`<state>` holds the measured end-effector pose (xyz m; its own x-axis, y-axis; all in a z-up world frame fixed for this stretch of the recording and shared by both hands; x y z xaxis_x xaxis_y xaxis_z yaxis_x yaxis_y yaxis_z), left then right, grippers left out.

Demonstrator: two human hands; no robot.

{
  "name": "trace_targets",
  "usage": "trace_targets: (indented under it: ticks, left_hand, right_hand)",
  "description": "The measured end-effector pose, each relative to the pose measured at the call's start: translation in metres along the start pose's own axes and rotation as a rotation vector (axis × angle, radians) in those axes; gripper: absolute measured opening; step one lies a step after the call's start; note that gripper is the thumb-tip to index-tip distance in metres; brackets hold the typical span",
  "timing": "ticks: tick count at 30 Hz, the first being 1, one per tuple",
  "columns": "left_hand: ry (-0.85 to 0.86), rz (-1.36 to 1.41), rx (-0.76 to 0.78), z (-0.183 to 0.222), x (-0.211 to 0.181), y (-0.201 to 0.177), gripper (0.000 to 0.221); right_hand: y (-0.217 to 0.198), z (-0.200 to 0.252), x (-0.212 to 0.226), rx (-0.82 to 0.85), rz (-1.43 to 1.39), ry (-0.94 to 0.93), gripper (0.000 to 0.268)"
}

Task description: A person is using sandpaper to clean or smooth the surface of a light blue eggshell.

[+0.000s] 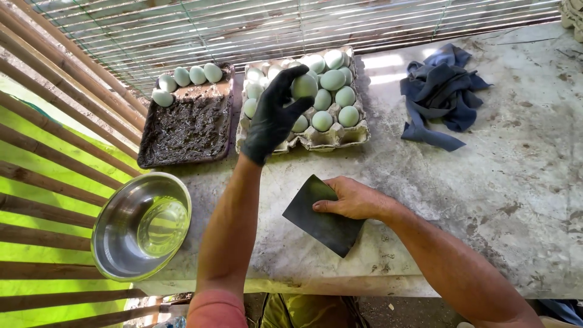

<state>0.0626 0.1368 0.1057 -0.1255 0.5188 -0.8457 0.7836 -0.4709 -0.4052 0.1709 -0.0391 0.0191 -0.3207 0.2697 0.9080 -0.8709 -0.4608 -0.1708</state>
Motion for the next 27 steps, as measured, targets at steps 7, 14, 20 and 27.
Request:
trace_targets:
  ticks: [7,14,20,27]
  left_hand:
    - [-0.232,1.081,-0.115,0.088,-0.026,0.015,0.052]
    - [-0.471,1.582,-0.168,0.103,0.021,0.019,0.038]
    - [-0.420,1.650,-0.056,0.107,0.061,0.028,0.064]
    - [-0.452,1.567,-0.080,0.112,0.050,0.029,0.048]
  right_hand:
    - [0.007,0.002,0.007,0.027,0.029,0.029,0.025]
    - [0.008,-0.006,-0.004,0.080,0.038,0.123,0.022]
    - [0.010,-0.009,-0.001,0.087,0.034,0.147,0.020]
    - [0.011,-0.010,-0.002,0.058,0.034,0.157,0.022]
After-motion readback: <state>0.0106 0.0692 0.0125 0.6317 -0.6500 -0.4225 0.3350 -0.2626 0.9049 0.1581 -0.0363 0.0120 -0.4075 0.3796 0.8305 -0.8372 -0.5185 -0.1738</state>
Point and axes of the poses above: each hand's wrist, its own z-axis away from the middle knuckle, its own y-axis out of the palm, x = y × z, the point moved 4 cm from there along -z, towards the middle knuckle, and after that the axes turned 5 degrees about x, right-handed, at the moved point
